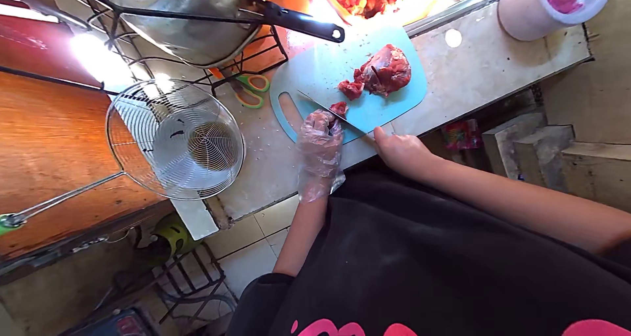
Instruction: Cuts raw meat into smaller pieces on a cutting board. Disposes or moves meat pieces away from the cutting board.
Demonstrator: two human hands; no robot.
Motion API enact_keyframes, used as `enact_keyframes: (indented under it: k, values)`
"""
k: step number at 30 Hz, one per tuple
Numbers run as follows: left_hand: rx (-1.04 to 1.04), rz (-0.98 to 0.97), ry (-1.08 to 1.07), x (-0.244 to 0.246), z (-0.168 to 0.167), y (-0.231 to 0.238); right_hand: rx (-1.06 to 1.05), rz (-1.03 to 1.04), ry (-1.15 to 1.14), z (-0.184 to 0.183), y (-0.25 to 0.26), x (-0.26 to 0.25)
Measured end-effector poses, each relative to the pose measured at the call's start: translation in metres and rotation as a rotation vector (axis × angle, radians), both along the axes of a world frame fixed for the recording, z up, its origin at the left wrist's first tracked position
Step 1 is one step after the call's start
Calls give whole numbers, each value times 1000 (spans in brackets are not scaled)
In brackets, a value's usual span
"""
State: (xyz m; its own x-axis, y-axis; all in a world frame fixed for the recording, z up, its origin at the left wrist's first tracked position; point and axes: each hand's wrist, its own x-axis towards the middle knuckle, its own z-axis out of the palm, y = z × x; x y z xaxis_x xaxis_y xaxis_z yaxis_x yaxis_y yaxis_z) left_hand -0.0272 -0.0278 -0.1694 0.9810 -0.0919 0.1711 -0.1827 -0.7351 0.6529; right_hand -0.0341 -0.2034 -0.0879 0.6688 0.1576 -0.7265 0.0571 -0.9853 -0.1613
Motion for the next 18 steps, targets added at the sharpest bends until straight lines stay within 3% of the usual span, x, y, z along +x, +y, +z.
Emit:
enact_keyframes:
  k: [8,12,18]
  values:
    - [45,19,18,0,3,-1,-35,11,-30,-4,27,22]
    - [12,14,-5,0,3,-1,22,-33,-54,2,-5,-12]
    - [0,22,-37,-4,3,-1,-95,-32,117,17,-40,-40]
